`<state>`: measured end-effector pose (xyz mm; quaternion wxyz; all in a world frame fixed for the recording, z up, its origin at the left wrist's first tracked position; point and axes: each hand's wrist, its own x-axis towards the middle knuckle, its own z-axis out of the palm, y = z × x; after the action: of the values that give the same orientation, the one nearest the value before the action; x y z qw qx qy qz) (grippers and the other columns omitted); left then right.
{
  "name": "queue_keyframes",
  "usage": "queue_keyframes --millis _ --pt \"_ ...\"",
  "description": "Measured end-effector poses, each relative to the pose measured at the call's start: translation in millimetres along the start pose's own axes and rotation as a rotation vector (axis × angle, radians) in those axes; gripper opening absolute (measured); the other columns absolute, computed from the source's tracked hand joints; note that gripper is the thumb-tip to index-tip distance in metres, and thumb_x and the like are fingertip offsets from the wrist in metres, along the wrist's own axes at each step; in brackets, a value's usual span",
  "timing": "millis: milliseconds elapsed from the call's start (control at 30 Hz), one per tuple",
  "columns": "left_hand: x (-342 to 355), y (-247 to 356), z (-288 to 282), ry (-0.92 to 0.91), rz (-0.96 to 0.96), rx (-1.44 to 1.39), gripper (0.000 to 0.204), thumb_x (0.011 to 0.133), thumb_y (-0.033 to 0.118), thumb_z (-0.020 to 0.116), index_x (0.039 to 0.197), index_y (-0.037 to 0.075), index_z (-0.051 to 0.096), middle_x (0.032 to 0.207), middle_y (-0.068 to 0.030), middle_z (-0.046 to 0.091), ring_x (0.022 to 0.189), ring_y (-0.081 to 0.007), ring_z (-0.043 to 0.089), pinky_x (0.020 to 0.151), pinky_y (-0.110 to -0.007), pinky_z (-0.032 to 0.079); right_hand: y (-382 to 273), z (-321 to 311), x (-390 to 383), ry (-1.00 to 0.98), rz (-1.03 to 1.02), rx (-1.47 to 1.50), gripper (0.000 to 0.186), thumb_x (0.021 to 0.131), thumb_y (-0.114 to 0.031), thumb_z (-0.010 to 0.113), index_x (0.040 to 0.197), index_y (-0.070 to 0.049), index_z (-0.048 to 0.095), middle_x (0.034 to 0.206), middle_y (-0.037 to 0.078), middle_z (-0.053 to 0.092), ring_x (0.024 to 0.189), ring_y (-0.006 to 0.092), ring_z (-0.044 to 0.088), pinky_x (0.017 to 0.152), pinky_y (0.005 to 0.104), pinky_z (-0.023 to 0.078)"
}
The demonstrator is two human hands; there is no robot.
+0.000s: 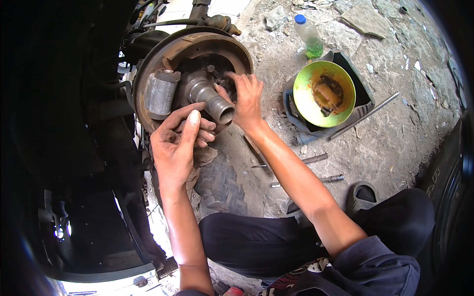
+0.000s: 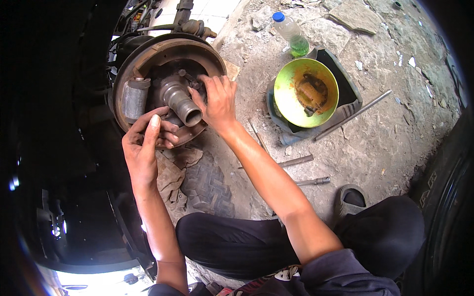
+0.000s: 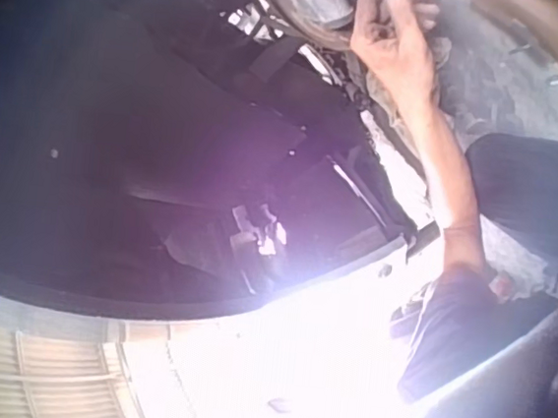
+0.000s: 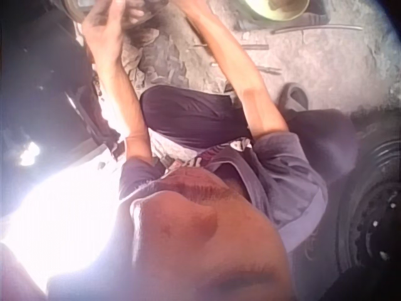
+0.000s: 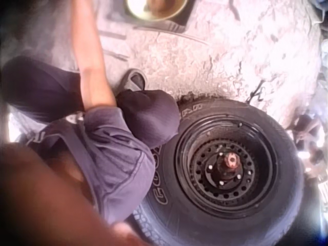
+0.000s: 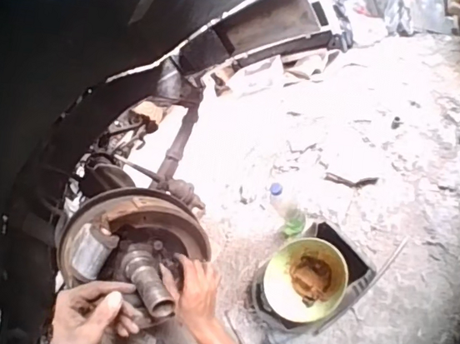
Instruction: The person cleans small metal components in a bowl of liquid and installs them onto a vehicle's brake assembly by hand, then uses a wrench to tighten or adjust the parts.
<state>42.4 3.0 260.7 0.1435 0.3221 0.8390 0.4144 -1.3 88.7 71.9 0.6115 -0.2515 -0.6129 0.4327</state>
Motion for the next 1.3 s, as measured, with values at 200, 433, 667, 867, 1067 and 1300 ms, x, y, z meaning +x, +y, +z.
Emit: queue_keyframes --millis 200,433,667,867,1067,1300 --pt "3 -3 0 0.006 -0.033 0.006 0.026 0.094 0.017 0.059 0.108 -0.004 0.065 0.080 -0.0109 0.068 0.064 -0.0110 0.062 0.059 -0.021 0.047 3 2 -1 -0.059 0.009 -0.053 0.025 0.079 -0.019 0.072 0.098 -0.005 0.063 0.088 0.009 0.061 0.086 0.0306 0.053 0.075 0.0429 0.035" --pt "3 -7 -1 -0.011 -0.023 0.047 0.032 0.095 0.024 0.058 0.110 -0.004 0.064 0.079 -0.0094 0.067 0.064 -0.0115 0.062 0.057 -0.022 0.046 4 2 -4 -0.025 -0.016 -0.051 0.025 0.079 -0.020 0.073 0.096 -0.005 0.063 0.088 0.008 0.061 0.087 0.0295 0.053 0.075 0.0421 0.036" --pt "1 -7 -2 -0.008 -0.030 0.061 0.033 0.095 0.025 0.058 0.109 -0.004 0.065 0.079 -0.0095 0.067 0.064 -0.0116 0.062 0.057 -0.022 0.046 -1 -1 -3 -0.018 -0.020 -0.036 0.025 0.080 -0.019 0.072 0.098 -0.005 0.063 0.089 0.008 0.061 0.088 0.0293 0.052 0.075 0.0421 0.036" --pt "0 -8 -2 -0.009 -0.039 0.046 0.030 0.095 0.023 0.058 0.109 -0.003 0.065 0.079 -0.0097 0.067 0.065 -0.0114 0.062 0.058 -0.022 0.046 -2 -2 -2 -0.040 -0.005 -0.046 0.025 0.080 -0.019 0.072 0.100 -0.006 0.063 0.088 0.008 0.060 0.087 0.0293 0.052 0.075 0.0421 0.035" --pt "0 -6 -2 -0.021 -0.043 0.017 0.026 0.094 0.017 0.059 0.108 -0.004 0.065 0.079 -0.0106 0.068 0.065 -0.0111 0.063 0.058 -0.021 0.046 2 2 -3 -0.024 -0.002 -0.039 0.026 0.079 -0.018 0.072 0.100 -0.005 0.063 0.089 0.008 0.061 0.088 0.0282 0.053 0.075 0.0417 0.036" --pt "0 -8 -2 -0.021 -0.046 0.014 0.026 0.094 0.017 0.059 0.108 -0.004 0.065 0.080 -0.0106 0.068 0.065 -0.0111 0.062 0.058 -0.021 0.046 2 2 -4 -0.006 -0.033 -0.055 0.026 0.080 -0.018 0.072 0.101 -0.005 0.063 0.090 0.007 0.061 0.090 0.0277 0.054 0.076 0.0414 0.036"
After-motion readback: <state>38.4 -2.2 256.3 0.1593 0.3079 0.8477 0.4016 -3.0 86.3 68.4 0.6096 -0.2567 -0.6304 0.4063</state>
